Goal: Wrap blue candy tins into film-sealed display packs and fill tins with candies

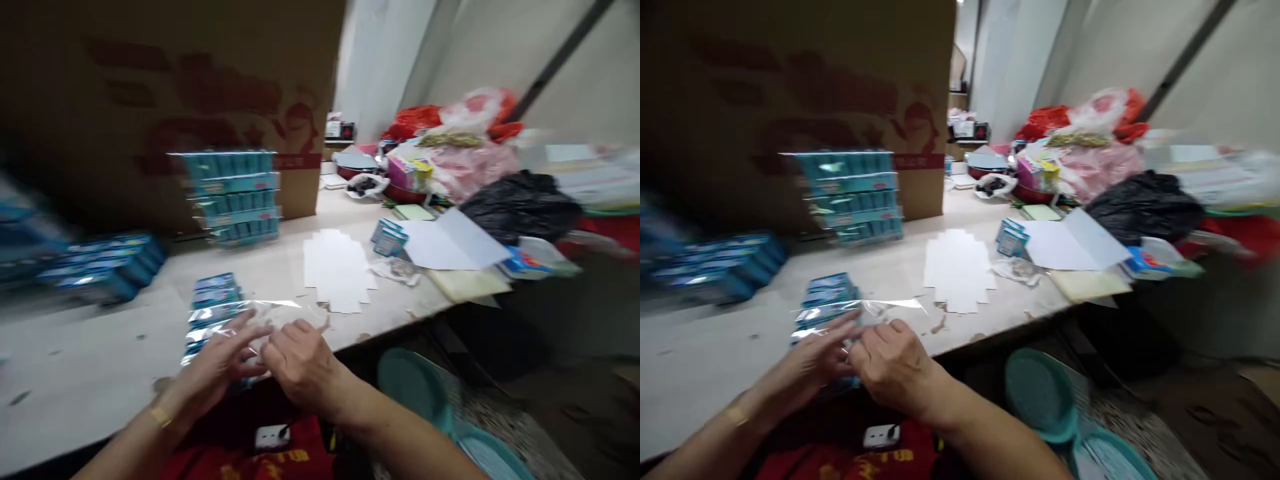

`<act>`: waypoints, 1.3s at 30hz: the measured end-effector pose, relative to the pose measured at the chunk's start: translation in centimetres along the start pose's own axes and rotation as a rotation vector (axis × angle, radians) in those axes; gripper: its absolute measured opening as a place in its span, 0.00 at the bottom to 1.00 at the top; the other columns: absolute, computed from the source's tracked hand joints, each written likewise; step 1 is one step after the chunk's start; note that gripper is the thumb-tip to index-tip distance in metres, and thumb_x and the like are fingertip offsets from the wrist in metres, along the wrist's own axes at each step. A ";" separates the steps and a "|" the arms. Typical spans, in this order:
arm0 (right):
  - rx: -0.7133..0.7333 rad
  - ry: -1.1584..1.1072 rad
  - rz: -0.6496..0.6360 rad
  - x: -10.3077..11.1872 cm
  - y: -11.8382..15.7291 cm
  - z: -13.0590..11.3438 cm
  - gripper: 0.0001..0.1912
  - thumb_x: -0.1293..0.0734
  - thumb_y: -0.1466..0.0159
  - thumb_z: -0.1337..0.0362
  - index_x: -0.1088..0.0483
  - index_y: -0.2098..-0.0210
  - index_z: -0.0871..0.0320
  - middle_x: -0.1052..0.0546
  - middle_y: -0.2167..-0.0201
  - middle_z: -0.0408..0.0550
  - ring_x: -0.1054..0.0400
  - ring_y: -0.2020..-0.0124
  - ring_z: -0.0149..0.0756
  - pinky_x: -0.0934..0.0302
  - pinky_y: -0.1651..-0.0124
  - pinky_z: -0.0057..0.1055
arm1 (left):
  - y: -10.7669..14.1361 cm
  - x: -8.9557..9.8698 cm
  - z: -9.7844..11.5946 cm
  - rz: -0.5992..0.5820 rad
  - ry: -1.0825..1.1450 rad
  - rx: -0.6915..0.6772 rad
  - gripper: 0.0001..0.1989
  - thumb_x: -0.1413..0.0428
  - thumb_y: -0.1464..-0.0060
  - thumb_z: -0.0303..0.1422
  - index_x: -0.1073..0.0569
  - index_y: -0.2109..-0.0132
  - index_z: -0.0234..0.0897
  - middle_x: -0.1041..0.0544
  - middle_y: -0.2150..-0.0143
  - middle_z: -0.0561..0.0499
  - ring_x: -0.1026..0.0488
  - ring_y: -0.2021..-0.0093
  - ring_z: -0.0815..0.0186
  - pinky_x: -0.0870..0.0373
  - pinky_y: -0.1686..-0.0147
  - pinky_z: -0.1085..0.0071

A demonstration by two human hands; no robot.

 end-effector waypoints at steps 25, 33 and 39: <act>-0.126 -0.125 0.132 -6.7 -6.9 -7.1 0.15 0.44 0.36 0.62 0.39 0.79 0.56 0.34 0.79 0.43 0.40 0.76 0.31 0.49 0.72 0.28 | 5.8 10.6 0.8 0.500 -1.141 -0.974 0.05 0.50 0.48 0.28 0.32 0.71 0.35 0.32 0.71 0.49 0.35 0.72 0.69 0.37 0.70 0.73; -0.273 0.182 -0.067 -8.8 -2.2 -0.1 0.17 0.48 0.41 0.73 0.31 0.62 0.55 0.25 0.64 0.47 0.32 0.74 0.30 0.43 0.75 0.27 | 5.9 9.6 1.1 0.434 -0.847 -1.186 0.04 0.52 0.49 0.26 0.33 0.66 0.36 0.31 0.71 0.51 0.33 0.69 0.70 0.35 0.67 0.73; -0.554 0.192 0.045 -8.3 -5.9 0.5 0.17 0.46 0.39 0.61 0.31 0.56 0.57 0.23 0.71 0.49 0.32 0.78 0.35 0.46 0.80 0.27 | 1.3 12.6 1.5 0.657 -0.244 -0.782 0.21 0.51 0.48 0.36 0.40 0.46 0.37 0.31 0.59 0.45 0.28 0.65 0.64 0.33 0.82 0.76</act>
Point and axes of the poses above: each hand's wrist, its own y-axis away from the middle knuckle, its own x-axis out of the back of the hand, z = x × y, the point moved 1 cm from there along -y, towards the middle knuckle
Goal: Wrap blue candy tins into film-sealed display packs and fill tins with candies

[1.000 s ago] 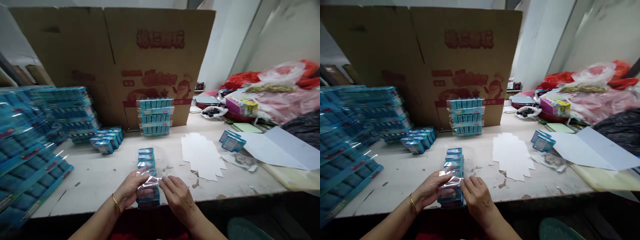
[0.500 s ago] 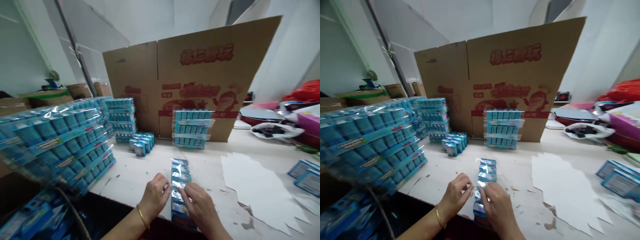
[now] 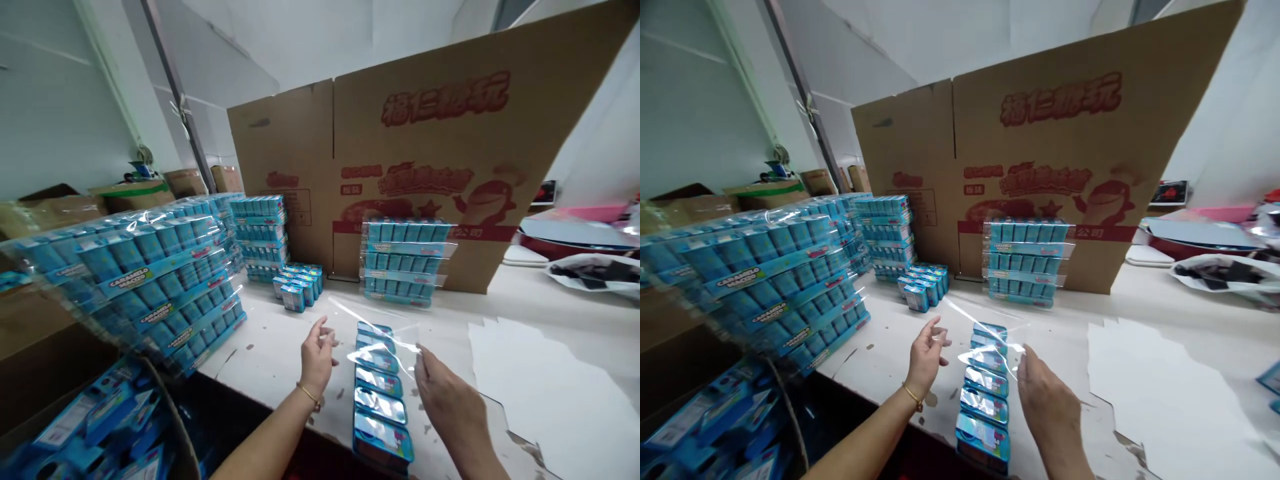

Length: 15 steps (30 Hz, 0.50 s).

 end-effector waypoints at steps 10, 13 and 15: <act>-0.282 -0.646 0.008 -1.5 -1.6 -2.3 0.26 0.43 0.42 0.53 0.35 0.48 0.59 0.24 0.67 0.52 0.31 0.74 0.38 0.39 0.67 0.33 | 0.8 -1.0 -2.0 0.132 0.366 0.208 0.21 0.44 0.54 0.35 0.35 0.52 0.34 0.30 0.55 0.40 0.29 0.56 0.57 0.34 0.84 0.79; -0.453 -0.811 -0.109 -1.7 -1.9 -2.5 0.29 0.38 0.46 0.51 0.37 0.47 0.54 0.25 0.68 0.46 0.34 0.79 0.33 0.38 0.70 0.32 | 1.5 -0.8 -2.8 0.223 0.447 0.296 0.25 0.42 0.55 0.33 0.39 0.49 0.36 0.31 0.52 0.41 0.31 0.52 0.58 0.29 0.77 0.76; -0.594 -0.902 -0.177 -1.5 -2.2 -3.0 0.30 0.35 0.49 0.51 0.36 0.48 0.54 0.26 0.68 0.45 0.36 0.81 0.31 0.38 0.74 0.31 | 2.0 -1.1 -2.8 0.278 0.564 0.337 0.25 0.43 0.53 0.34 0.41 0.48 0.36 0.30 0.55 0.41 0.30 0.54 0.62 0.28 0.65 0.74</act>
Point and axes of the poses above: each hand's wrist, its own y-axis away from the middle knuckle, its own x-axis out of the back of the hand, z = x × y, the point moved 1 cm from there along -y, towards the middle knuckle
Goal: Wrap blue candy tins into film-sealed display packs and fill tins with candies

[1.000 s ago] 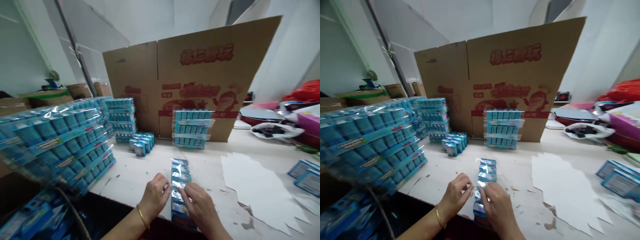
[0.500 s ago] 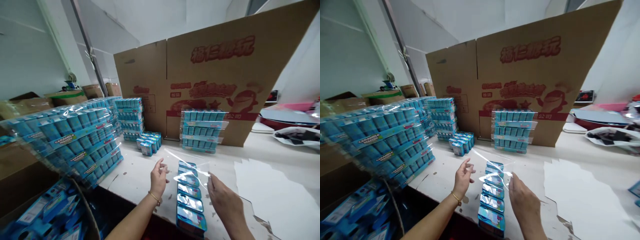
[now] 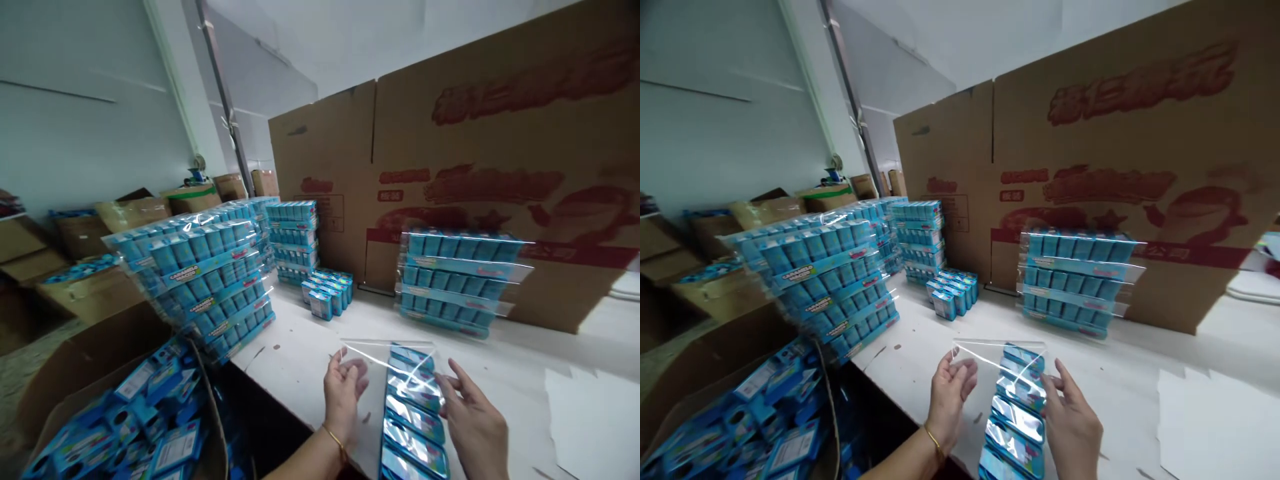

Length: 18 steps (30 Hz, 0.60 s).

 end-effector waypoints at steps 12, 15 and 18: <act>-0.295 -0.603 -0.097 -2.7 -4.5 -3.2 0.38 0.27 0.61 0.60 0.37 0.51 0.64 0.30 0.81 0.37 0.45 0.88 0.21 0.48 0.85 0.21 | -5.3 -4.9 2.7 -0.152 -0.269 -0.009 0.16 0.49 0.46 0.35 0.34 0.53 0.30 0.28 0.72 0.49 0.27 0.72 0.68 0.30 0.69 0.71; -0.114 -0.739 -0.078 -0.6 -6.3 -7.3 0.36 0.28 0.57 0.60 0.40 0.50 0.60 0.27 0.75 0.39 0.43 0.87 0.19 0.46 0.83 0.20 | -5.8 -8.9 6.6 -0.336 -0.180 -0.140 0.18 0.49 0.46 0.36 0.35 0.49 0.36 0.25 0.66 0.49 0.26 0.63 0.67 0.31 0.59 0.70; 0.187 -0.792 -0.105 0.8 -8.0 -9.1 0.31 0.30 0.52 0.59 0.42 0.51 0.57 0.25 0.64 0.45 0.44 0.87 0.17 0.49 0.86 0.19 | -6.1 -11.1 8.6 -0.533 -0.044 -0.391 0.21 0.50 0.45 0.37 0.39 0.45 0.41 0.25 0.57 0.48 0.30 0.53 0.64 0.35 0.51 0.66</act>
Point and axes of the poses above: each hand's wrist, its own y-axis away from the middle knuckle, its own x-axis out of the back of the hand, z = x × y, the point moved 1 cm from there along -y, towards the middle knuckle
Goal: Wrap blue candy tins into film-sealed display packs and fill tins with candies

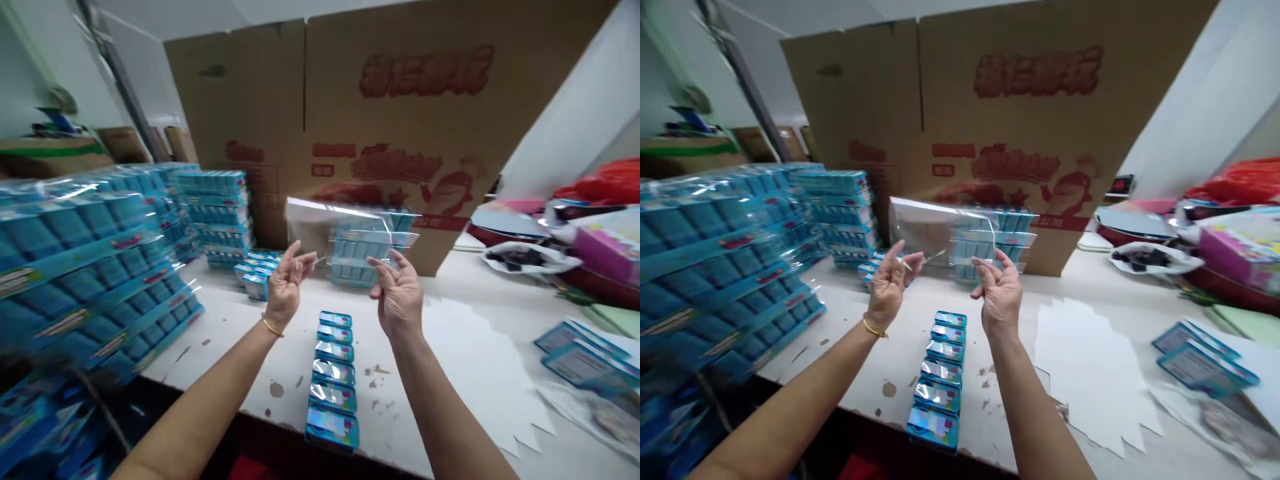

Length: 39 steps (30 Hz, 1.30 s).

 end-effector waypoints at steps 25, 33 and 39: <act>-0.293 0.846 0.167 7.8 9.3 15.1 0.18 0.44 0.41 0.59 0.37 0.55 0.63 0.28 0.76 0.45 0.35 0.74 0.36 0.42 0.71 0.29 | 7.9 7.0 -15.3 0.177 -0.684 0.571 0.21 0.47 0.54 0.32 0.31 0.51 0.31 0.23 0.70 0.49 0.28 0.64 0.60 0.33 0.62 0.69; 0.199 1.703 -0.361 9.2 9.3 10.6 0.14 0.44 0.40 0.71 0.34 0.56 0.58 0.28 0.66 0.52 0.37 0.68 0.37 0.49 0.69 0.30 | 8.0 6.5 -11.5 -0.369 -1.352 0.223 0.23 0.54 0.47 0.30 0.38 0.43 0.43 0.29 0.70 0.50 0.32 0.71 0.64 0.39 0.70 0.71; 0.066 1.742 -0.677 8.1 6.4 11.0 0.11 0.46 0.38 0.70 0.33 0.65 0.58 0.29 0.65 0.50 0.38 0.63 0.37 0.49 0.62 0.31 | 6.1 6.1 -11.0 -0.495 -1.551 -0.058 0.11 0.53 0.47 0.33 0.26 0.68 0.39 0.28 0.63 0.47 0.35 0.61 0.60 0.40 0.61 0.67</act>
Point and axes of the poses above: each hand's wrist, its own y-axis away from the middle knuckle, its own x-axis out of the back of the hand, z = x × y, the point moved 1 cm from there along -y, towards the middle knuckle
